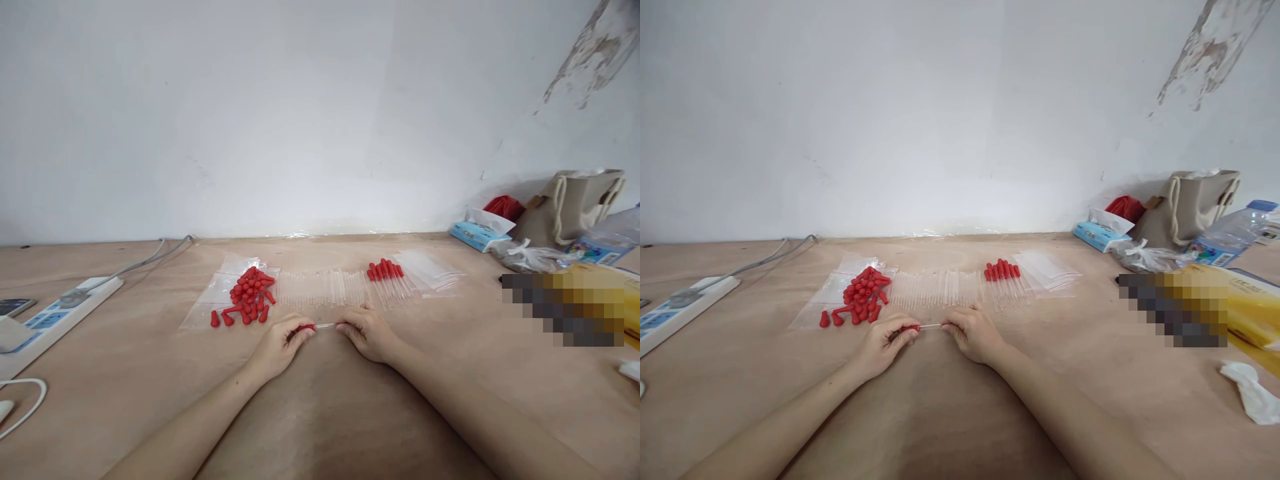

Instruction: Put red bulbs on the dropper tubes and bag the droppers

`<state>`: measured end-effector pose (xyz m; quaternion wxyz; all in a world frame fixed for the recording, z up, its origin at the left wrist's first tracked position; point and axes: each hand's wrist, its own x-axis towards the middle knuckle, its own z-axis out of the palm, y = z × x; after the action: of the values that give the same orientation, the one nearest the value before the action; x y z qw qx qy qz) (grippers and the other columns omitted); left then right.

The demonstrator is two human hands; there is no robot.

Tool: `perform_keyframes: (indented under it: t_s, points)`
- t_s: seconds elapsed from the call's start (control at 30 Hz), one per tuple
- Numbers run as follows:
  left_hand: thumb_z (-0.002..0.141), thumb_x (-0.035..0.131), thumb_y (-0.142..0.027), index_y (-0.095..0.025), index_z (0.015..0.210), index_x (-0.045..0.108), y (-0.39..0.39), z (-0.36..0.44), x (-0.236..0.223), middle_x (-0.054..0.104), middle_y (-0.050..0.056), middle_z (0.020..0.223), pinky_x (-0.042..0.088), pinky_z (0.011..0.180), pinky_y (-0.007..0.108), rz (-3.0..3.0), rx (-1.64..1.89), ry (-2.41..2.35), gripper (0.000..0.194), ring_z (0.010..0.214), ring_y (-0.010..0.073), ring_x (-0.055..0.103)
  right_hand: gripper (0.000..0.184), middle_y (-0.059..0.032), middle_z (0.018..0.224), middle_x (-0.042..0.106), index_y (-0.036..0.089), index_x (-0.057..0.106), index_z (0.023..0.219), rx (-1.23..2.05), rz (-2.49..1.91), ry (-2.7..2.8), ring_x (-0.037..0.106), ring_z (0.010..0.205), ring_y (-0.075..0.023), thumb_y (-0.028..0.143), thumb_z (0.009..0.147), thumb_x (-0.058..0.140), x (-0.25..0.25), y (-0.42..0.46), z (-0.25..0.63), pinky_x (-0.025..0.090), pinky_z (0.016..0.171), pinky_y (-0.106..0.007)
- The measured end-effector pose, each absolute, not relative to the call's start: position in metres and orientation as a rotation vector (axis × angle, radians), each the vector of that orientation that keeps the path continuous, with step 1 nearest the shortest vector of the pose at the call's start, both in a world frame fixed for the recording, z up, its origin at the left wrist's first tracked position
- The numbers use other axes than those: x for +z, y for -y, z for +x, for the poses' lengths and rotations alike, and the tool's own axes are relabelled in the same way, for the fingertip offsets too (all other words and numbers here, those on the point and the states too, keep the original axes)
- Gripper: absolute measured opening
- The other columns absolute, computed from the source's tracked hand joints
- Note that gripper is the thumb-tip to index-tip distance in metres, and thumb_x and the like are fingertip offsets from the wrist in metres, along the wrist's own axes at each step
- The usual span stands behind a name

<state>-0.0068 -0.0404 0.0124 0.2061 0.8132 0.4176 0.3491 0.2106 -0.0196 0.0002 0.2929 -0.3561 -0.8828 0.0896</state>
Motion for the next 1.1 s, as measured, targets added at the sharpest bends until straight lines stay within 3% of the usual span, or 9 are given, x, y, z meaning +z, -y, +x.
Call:
perform_keyframes:
  t_s: [0.53, 0.9, 1.1]
  points:
    - [0.086, 0.044, -0.024, -0.018, 0.087, 0.059, 0.044, -0.007, 0.010, 0.059, 0.002, 0.077, 0.042, 0.063, 0.023, 2.480, 0.879, -1.050, 0.016, 0.069, 0.0119, 0.054, 0.025, 0.0001, 0.061, 0.058, 0.016, 0.053, 0.071, 0.022, -0.930, 2.427, 0.046, 0.056, -0.0098, 0.021, 0.086, 0.035, -0.003, 0.027, 0.207, 0.021, 0.064, -0.027]
    - [0.087, 0.044, -0.021, -0.018, 0.092, 0.057, 0.043, -0.009, 0.006, 0.058, 0.003, 0.081, 0.044, 0.066, 0.023, 2.623, 0.837, -0.971, 0.014, 0.072, 0.0117, 0.055, 0.026, -0.0003, 0.061, 0.057, 0.015, 0.052, 0.070, -0.078, -0.925, 2.546, 0.043, 0.054, -0.0101, 0.020, 0.087, 0.033, 0.002, 0.030, 0.205, 0.023, 0.064, -0.027]
    - [0.085, 0.046, -0.020, -0.021, 0.109, 0.051, 0.040, -0.012, 0.003, 0.057, 0.005, 0.096, 0.045, 0.078, 0.027, 2.646, 1.117, -1.082, 0.024, 0.087, 0.0143, 0.055, 0.018, -0.0068, 0.081, 0.058, 0.016, 0.057, 0.081, -0.282, -0.881, 2.685, 0.047, 0.075, -0.0155, 0.020, 0.085, 0.039, 0.025, 0.026, 0.209, 0.026, 0.069, -0.029]
